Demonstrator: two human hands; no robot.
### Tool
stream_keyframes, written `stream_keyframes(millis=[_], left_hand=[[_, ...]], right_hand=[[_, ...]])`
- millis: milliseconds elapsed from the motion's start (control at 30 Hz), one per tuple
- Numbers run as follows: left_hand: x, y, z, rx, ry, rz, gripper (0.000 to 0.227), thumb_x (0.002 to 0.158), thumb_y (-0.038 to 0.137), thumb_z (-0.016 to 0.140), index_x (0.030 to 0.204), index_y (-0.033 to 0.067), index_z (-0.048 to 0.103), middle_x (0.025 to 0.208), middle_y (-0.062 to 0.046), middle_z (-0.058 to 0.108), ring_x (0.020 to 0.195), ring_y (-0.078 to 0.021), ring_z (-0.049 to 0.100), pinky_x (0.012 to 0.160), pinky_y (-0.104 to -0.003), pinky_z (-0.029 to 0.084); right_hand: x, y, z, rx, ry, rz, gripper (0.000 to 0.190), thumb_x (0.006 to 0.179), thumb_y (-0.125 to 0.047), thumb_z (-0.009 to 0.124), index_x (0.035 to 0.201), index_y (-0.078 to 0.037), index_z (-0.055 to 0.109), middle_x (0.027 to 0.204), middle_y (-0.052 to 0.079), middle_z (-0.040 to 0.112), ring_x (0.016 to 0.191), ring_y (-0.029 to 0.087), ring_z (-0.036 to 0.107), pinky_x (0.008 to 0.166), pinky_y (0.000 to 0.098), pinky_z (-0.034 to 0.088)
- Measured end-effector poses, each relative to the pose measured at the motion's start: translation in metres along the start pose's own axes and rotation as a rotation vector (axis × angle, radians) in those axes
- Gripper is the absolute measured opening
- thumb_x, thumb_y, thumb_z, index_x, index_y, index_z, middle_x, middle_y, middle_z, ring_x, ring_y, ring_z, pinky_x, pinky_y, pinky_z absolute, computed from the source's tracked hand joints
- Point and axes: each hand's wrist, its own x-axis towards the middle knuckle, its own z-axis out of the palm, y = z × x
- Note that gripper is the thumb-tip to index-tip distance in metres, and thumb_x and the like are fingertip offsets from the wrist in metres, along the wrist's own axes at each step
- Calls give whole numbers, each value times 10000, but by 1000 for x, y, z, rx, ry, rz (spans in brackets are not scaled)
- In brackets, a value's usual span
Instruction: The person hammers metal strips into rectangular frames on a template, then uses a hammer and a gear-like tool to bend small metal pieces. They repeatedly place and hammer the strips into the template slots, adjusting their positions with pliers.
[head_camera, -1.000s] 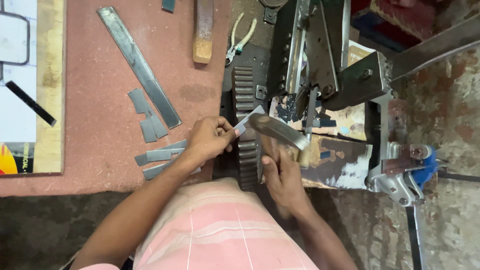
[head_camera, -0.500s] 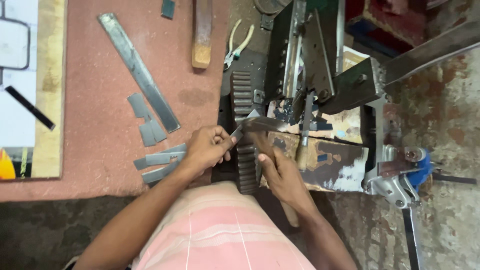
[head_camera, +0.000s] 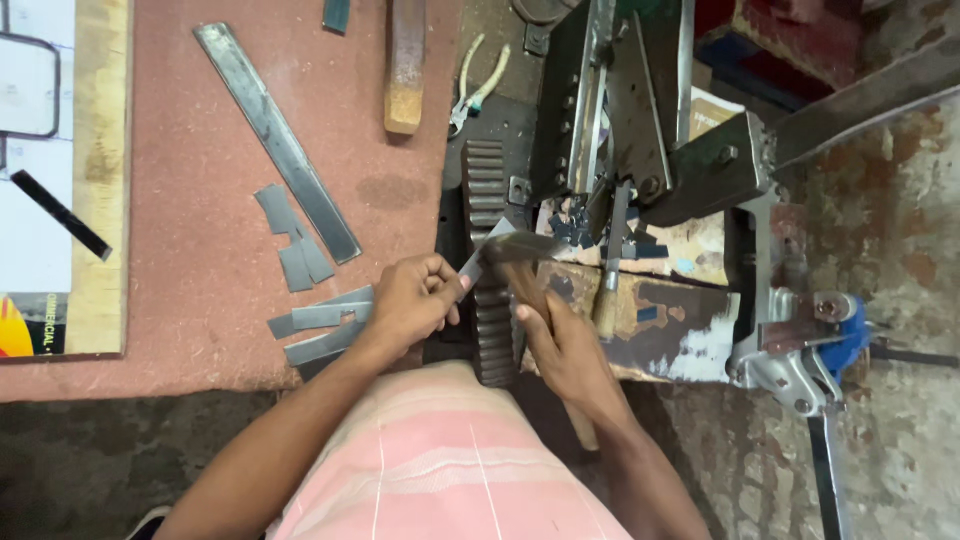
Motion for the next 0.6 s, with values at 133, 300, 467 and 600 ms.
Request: stream_keyframes(millis=[133, 300, 467, 600], left_hand=[[-2, -11, 2, 25, 34, 33, 185, 929, 193, 713, 834, 36, 696, 588, -45, 704, 437, -73, 575, 403, -260, 426], [-15, -11, -15, 118, 152, 200, 183, 935, 194, 714, 838, 39, 706, 600, -76, 698, 479, -92, 610, 457, -288, 443], [-80, -13, -98, 606, 270, 296, 125, 849, 217, 751, 915, 123, 800, 698, -96, 711, 607, -252, 666, 582, -414, 508], [-104, -4, -124, 991, 718, 470, 214, 865, 197, 763, 1025, 54, 758, 851, -96, 698, 861, -320, 649, 756, -463, 503]], right_hand=[[-1, 12, 8, 19, 44, -41, 343, 1008, -311, 580, 1141, 3, 616, 658, 142, 637, 566, 231, 644, 554, 397, 512], [-7, 22, 8, 111, -67, 104, 322, 1029, -315, 582, 1052, -2, 654, 640, 154, 599, 562, 218, 566, 529, 403, 471], [-10, 25, 14, 38, 46, -56, 314, 997, -321, 599, 1077, -19, 630, 634, 117, 625, 544, 185, 609, 537, 367, 488], [-10, 25, 12, 55, -3, 16, 328, 1001, -337, 578, 1076, -22, 630, 622, 128, 632, 547, 205, 595, 538, 388, 486]])
